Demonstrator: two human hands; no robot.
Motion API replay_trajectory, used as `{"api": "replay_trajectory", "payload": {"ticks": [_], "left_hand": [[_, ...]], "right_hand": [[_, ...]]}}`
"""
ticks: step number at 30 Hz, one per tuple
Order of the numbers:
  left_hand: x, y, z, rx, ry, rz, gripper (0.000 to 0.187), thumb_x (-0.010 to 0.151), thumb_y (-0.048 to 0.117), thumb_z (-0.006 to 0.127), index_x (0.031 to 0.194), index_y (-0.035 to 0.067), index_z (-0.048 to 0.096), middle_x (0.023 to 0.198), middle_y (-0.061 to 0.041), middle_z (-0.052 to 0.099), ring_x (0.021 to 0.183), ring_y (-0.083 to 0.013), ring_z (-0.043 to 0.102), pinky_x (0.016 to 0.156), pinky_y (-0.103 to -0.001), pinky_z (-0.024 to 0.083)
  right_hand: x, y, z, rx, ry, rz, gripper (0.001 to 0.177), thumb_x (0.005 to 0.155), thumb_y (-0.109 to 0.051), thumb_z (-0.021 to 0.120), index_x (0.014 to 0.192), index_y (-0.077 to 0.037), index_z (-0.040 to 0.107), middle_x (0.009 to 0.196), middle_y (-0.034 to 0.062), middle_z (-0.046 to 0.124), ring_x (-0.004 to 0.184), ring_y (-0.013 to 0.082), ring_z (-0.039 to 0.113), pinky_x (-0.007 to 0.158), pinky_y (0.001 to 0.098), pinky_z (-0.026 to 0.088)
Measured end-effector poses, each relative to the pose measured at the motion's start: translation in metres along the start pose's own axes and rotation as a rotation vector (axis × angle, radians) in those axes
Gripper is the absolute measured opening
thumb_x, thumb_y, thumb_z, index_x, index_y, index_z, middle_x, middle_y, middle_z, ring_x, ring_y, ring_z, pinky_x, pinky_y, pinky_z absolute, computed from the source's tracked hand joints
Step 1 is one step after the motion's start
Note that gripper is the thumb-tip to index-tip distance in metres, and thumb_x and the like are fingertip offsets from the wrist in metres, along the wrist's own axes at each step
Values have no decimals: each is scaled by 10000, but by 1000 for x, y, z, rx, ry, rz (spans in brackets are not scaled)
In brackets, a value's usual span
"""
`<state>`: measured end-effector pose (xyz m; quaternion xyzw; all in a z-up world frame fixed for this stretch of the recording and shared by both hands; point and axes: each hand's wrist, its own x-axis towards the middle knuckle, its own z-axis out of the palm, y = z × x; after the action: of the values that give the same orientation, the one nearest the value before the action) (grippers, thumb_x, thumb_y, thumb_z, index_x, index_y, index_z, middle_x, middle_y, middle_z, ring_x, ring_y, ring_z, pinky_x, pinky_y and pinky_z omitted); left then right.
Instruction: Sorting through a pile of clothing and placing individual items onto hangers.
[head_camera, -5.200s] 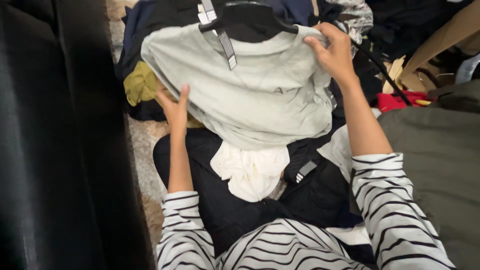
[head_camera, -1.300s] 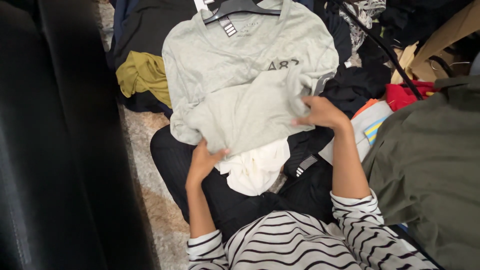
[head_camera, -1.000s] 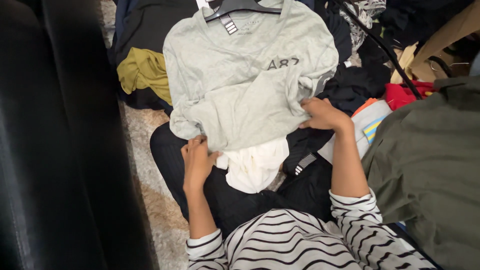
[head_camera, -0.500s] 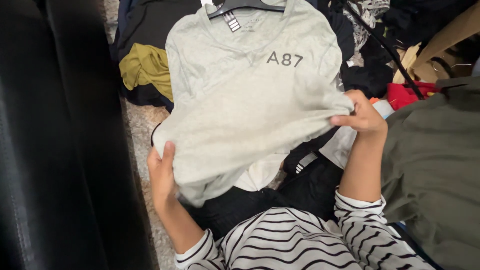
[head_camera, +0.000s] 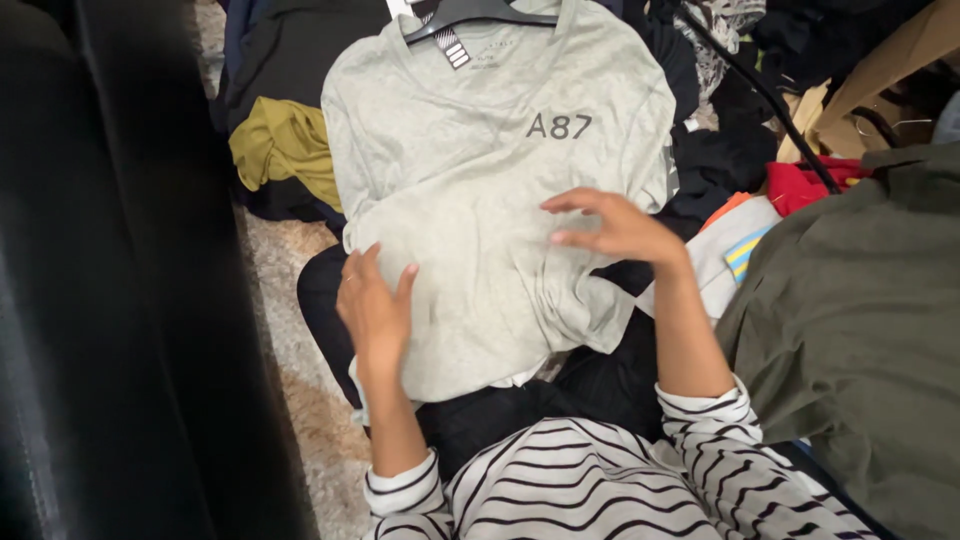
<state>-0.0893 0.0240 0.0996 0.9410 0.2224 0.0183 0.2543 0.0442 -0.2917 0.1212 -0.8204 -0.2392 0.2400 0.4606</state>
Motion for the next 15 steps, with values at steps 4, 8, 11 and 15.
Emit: {"api": "replay_trajectory", "payload": {"ticks": [4,8,11,15], "left_hand": [[27,21,25,-103,-2,145,447,993,276,683,1378,71,589,1500,-233,454,1418,-440,419,1147,-668,256],[58,0,87,-45,32,233,376,1000,240,672,1336,77,625,1502,-194,480,1411,-385,449,1181,-627,243],[73,-29,137,145,-40,321,339,1033,248,593,1368,199,613,1388,-99,612,1371,-256,545,1206,-575,206],[77,-32,148,233,-73,331,312,1003,253,581,1310,200,603,1236,-88,688,1200,-259,663,1178,-532,268]], "right_hand": [[12,24,19,-144,-287,132,599,904,-387,734,1293,63,659,1260,347,673,1226,513,608,1091,575,441],[23,47,27,-225,-251,123,425,924,-276,723,1243,6,705,1216,267,713,1187,445,658,1030,524,502],[39,61,27,-216,-131,205,330,945,-286,676,1217,-110,738,1091,176,773,1074,367,722,959,479,545],[82,87,13,-308,130,59,269,963,-251,673,1160,-83,745,1062,203,751,1040,405,709,922,489,544]]}}
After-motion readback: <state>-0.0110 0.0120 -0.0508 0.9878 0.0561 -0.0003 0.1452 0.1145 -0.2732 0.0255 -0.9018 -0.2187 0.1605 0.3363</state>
